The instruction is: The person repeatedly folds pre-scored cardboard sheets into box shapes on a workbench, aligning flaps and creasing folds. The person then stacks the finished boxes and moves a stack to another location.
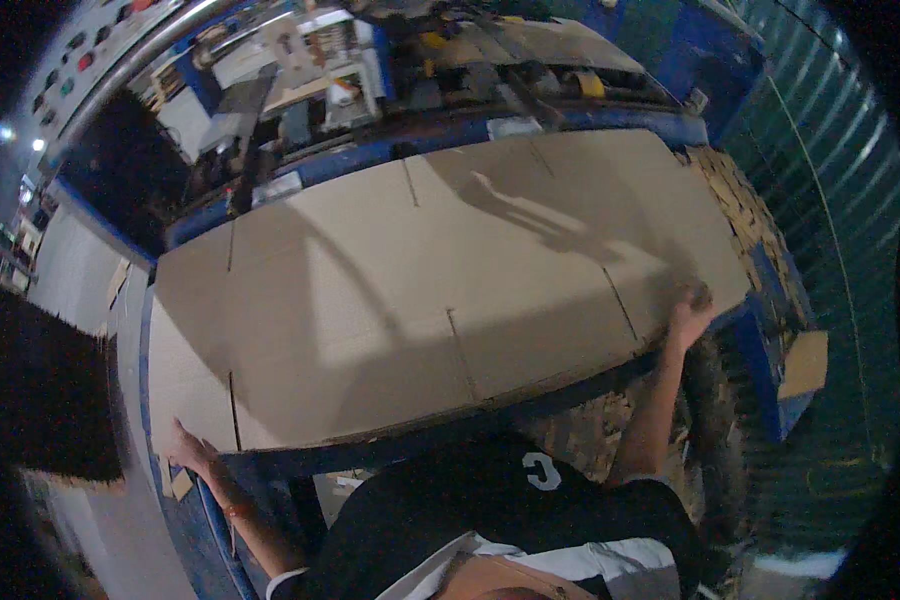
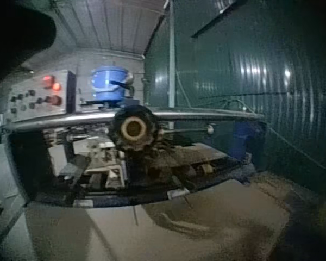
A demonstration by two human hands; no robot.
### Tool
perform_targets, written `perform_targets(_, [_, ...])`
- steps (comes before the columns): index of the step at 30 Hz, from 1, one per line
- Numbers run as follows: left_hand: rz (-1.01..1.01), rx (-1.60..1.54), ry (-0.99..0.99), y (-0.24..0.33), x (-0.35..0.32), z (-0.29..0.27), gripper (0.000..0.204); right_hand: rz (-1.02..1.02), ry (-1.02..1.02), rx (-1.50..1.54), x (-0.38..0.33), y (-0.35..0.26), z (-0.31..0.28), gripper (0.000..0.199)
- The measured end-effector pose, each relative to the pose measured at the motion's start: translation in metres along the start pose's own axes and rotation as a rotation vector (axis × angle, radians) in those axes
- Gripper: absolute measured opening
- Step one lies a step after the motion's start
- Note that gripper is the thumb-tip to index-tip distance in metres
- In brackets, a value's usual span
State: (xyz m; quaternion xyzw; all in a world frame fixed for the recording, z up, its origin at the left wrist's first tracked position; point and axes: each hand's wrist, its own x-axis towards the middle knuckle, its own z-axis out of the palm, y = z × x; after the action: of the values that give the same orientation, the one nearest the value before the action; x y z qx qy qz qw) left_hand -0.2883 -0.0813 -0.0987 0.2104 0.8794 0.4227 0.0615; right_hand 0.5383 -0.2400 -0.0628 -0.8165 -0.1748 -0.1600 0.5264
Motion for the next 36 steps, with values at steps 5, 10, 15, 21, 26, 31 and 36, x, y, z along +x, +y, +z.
perform_targets(5, [0.297, -0.446, 0.125, 0.072, -0.028, -0.05, 0.059, 0.093, 0.202, 0.762, 0.015, 0.002, 0.002, 0.045])
perform_targets(10, [0.145, -1.172, -0.362, 0.08, -0.011, -0.069, 0.035, 0.154, 0.145, 0.933, 0.052, -0.032, -0.004, 0.049])
perform_targets(15, [0.165, -0.859, -0.493, 0.069, -0.039, -0.083, 0.027, -0.246, -0.209, 0.903, 0.03, -0.091, -0.083, 0.046])
perform_targets(21, [0.729, -0.609, -0.481, 0.067, -0.171, -0.072, 0.039, -1.026, -0.639, 0.075, -0.106, -0.109, -0.094, 0.038])
perform_targets(26, [1.602, 0.159, -0.877, 0.117, -0.233, -0.055, 0.057, -1.374, -1.059, 0.073, -0.122, -0.113, -0.06, 0.044])
perform_targets(31, [1.689, 0.307, -0.9, 0.144, -0.24, -0.05, 0.045, -1.308, -1.216, -0.004, -0.106, -0.119, -0.045, 0.049])
perform_targets(36, [1.687, 0.209, -0.808, 0.155, -0.217, -0.027, 0.052, -1.318, -1.216, -0.224, -0.078, -0.124, 0.006, 0.063])
